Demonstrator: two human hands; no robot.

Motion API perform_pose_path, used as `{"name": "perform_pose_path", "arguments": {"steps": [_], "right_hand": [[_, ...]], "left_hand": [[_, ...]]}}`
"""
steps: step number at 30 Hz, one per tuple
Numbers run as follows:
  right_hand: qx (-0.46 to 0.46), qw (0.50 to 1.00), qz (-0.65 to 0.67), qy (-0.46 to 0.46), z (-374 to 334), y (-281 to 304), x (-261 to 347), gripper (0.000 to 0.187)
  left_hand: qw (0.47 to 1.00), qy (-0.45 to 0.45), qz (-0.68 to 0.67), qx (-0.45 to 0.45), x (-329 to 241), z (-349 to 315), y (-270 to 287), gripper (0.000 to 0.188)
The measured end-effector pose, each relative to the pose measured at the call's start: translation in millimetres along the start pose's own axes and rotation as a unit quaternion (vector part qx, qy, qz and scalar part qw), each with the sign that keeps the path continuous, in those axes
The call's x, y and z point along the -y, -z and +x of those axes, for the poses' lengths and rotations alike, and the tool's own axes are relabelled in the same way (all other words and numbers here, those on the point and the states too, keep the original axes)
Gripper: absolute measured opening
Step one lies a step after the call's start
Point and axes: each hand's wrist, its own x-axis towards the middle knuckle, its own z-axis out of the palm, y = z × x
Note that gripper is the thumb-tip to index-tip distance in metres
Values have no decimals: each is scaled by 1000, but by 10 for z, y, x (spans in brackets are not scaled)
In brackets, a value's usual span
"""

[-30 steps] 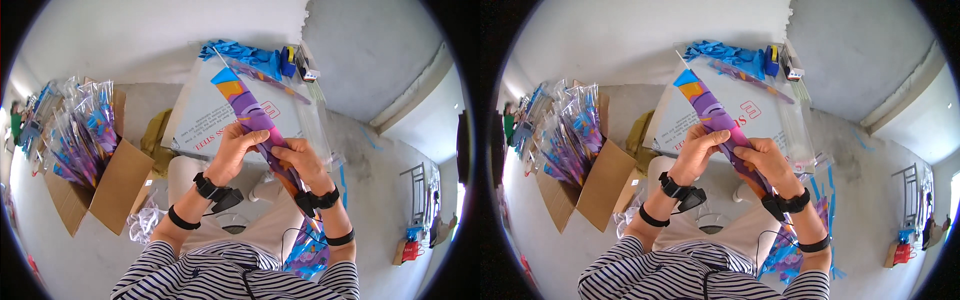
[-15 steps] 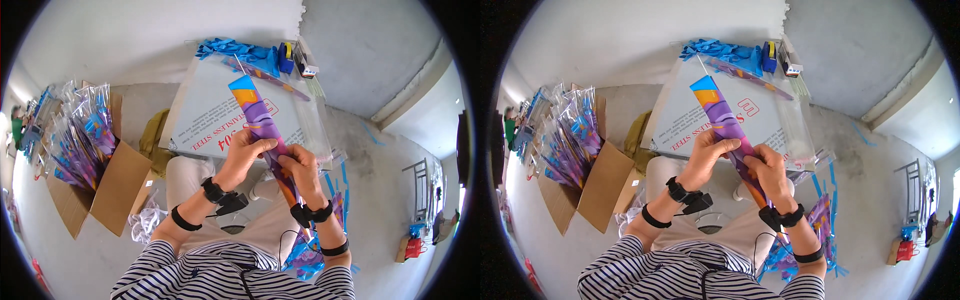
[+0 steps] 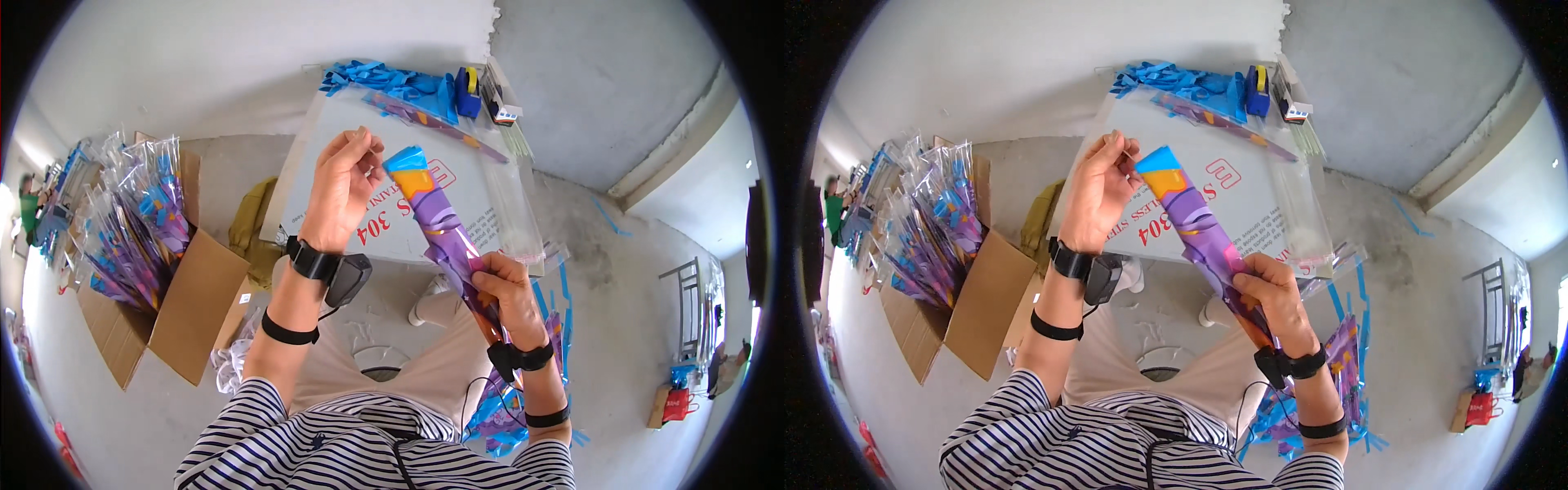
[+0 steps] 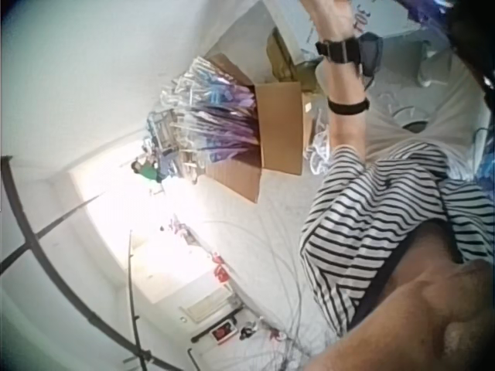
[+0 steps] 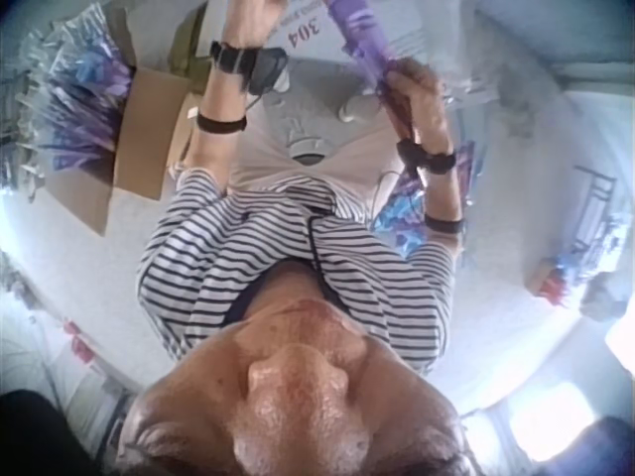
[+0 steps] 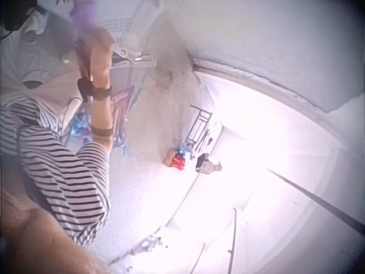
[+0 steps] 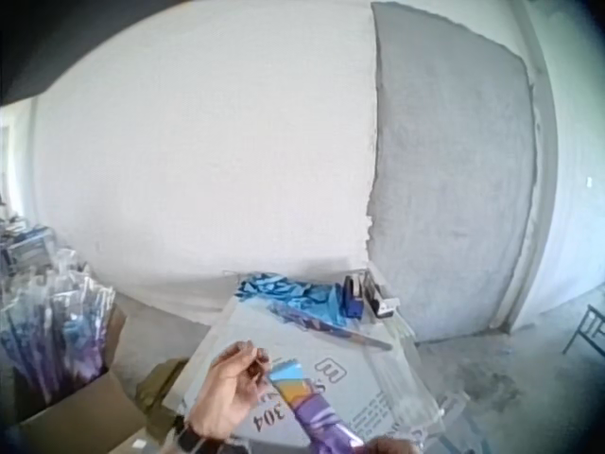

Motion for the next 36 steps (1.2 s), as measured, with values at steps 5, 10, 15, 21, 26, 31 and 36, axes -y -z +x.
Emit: {"name": "perform_pose_path", "arguments": {"steps": [5,10,15,21,26,31,36], "right_hand": [[16,997,-67,33,24,60,-114,8],[5,997,-64,39,30,37,-84,6],[-4,998,-46,30,17,40,-105,6],[-7,998,-54,20,99,65,-240,9],[28,998,-46,-31,140,83,-373,13],[41,998,-42,-39,139,245,-548,14],[-102,993,-25,-45,83,654,-642,12]], "left_hand": [[999,-9,51,6,-37,-98,-163,13],[991,-47,126,19,-68,-95,-60,20],[995,19,90,48,11,-214,-57,42],[960,210,147,117,437,-604,-128,45],[971,203,128,-12,809,-659,-124,20],[960,229,162,-12,1070,-602,-131,21],[925,250,278,72,1390,-269,30,50]]}}
